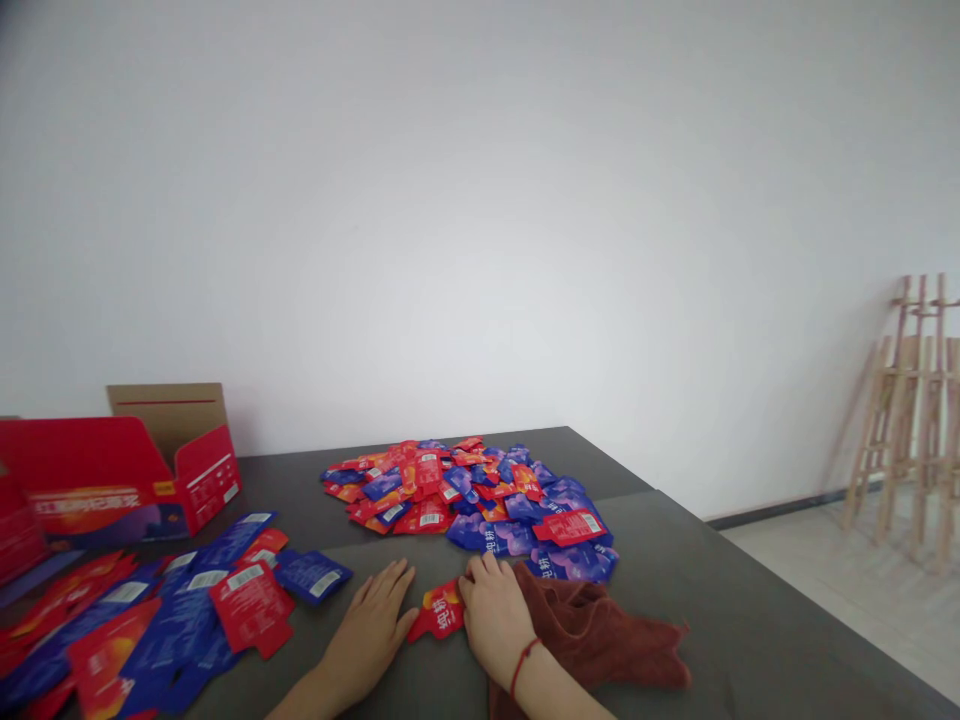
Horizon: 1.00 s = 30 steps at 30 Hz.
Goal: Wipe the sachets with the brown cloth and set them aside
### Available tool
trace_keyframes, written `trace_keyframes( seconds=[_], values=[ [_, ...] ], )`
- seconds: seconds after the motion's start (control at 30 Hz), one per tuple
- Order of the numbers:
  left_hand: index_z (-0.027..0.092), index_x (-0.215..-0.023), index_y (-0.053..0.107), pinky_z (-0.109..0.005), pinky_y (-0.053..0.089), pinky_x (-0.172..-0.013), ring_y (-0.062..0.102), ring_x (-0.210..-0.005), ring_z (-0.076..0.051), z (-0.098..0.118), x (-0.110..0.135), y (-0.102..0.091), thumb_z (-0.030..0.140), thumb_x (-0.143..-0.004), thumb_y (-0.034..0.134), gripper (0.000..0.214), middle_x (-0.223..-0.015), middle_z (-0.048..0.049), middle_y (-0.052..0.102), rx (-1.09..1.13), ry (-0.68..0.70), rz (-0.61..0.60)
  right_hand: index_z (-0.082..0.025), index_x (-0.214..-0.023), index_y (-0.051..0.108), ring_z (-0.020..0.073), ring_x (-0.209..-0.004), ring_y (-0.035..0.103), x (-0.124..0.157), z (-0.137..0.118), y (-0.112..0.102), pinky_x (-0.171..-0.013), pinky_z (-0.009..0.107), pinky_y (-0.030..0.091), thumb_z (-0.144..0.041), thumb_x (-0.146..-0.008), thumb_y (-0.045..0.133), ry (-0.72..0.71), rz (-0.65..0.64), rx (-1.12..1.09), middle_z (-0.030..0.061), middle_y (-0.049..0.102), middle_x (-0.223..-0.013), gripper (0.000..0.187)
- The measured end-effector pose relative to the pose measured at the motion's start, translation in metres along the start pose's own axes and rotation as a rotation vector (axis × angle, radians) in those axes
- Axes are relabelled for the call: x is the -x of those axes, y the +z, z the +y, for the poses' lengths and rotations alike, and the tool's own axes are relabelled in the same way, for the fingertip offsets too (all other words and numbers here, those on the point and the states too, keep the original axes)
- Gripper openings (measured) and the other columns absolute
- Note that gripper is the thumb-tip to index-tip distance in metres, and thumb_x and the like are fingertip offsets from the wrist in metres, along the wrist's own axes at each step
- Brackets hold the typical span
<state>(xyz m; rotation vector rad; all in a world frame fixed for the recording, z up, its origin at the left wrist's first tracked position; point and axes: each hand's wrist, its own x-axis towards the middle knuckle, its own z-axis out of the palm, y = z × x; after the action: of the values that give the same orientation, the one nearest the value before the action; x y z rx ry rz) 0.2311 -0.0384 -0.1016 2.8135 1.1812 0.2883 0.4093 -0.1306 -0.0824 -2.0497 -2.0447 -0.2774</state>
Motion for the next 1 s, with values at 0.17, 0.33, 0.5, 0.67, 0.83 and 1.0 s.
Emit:
trace_keyframes(
  seconds=[0.17,0.33,0.5,0.67,0.83,1.0],
  values=[
    [0.012,-0.138,0.046,-0.048,0.026,-0.112,0.033,-0.137,-0.028,0.003,0.000,-0.003,0.030,-0.092,0.041,0.050,-0.147,-0.0149,0.040,0.000,0.002,0.003,-0.015,-0.106,0.064,0.0252,-0.099,0.048,0.000,-0.026,-0.002,-0.084,0.038,0.036,-0.015,-0.088,0.047,-0.155,-0.067,0.055,0.0096,0.060,-0.103,0.025],
    [0.011,-0.138,0.046,-0.047,0.026,-0.113,0.033,-0.137,-0.027,0.001,0.000,-0.002,0.032,-0.093,0.040,0.050,-0.147,-0.0151,0.039,0.005,0.010,0.006,-0.023,-0.116,0.060,0.0219,-0.104,0.047,0.020,-0.007,-0.006,-0.088,0.033,0.035,-0.021,-0.089,0.050,-0.264,-0.072,-0.080,0.0043,0.059,-0.111,0.028],
    [0.012,-0.137,0.047,-0.047,0.026,-0.112,0.034,-0.137,-0.027,0.004,-0.001,-0.004,0.031,-0.092,0.041,0.049,-0.147,-0.0145,0.040,0.018,-0.008,0.001,-0.022,-0.111,0.062,0.0214,-0.097,0.050,0.030,0.005,-0.008,-0.083,0.034,0.036,-0.014,-0.090,0.048,-0.063,-0.028,-0.029,0.0046,0.061,-0.107,0.026],
    [0.015,-0.134,0.051,-0.046,0.029,-0.111,0.038,-0.135,-0.027,0.001,-0.004,-0.007,0.025,-0.091,0.044,0.044,-0.144,-0.0141,0.044,0.009,-0.004,0.020,-0.017,-0.098,0.067,0.0224,-0.095,0.053,0.004,-0.039,-0.002,-0.079,0.034,0.039,-0.013,-0.091,0.046,-0.147,-0.075,0.016,0.0074,0.062,-0.101,0.022],
    [0.021,-0.132,0.053,-0.046,0.030,-0.110,0.039,-0.134,-0.024,-0.006,-0.006,-0.006,0.022,-0.092,0.044,0.041,-0.143,-0.0104,0.046,0.014,0.022,0.028,-0.015,-0.096,0.066,0.0222,-0.091,0.054,-0.011,-0.061,0.004,-0.074,0.034,0.040,-0.013,-0.089,0.047,-0.209,-0.087,0.025,0.0089,0.063,-0.096,0.020],
    [0.022,-0.133,0.052,-0.047,0.031,-0.109,0.040,-0.133,-0.025,-0.008,-0.007,-0.004,0.023,-0.091,0.044,0.043,-0.144,-0.0093,0.046,0.019,0.014,0.038,-0.020,-0.098,0.066,0.0214,-0.095,0.053,0.007,-0.033,-0.003,-0.076,0.032,0.039,-0.016,-0.089,0.048,-0.174,-0.076,-0.025,0.0054,0.062,-0.101,0.020]
  ],
)
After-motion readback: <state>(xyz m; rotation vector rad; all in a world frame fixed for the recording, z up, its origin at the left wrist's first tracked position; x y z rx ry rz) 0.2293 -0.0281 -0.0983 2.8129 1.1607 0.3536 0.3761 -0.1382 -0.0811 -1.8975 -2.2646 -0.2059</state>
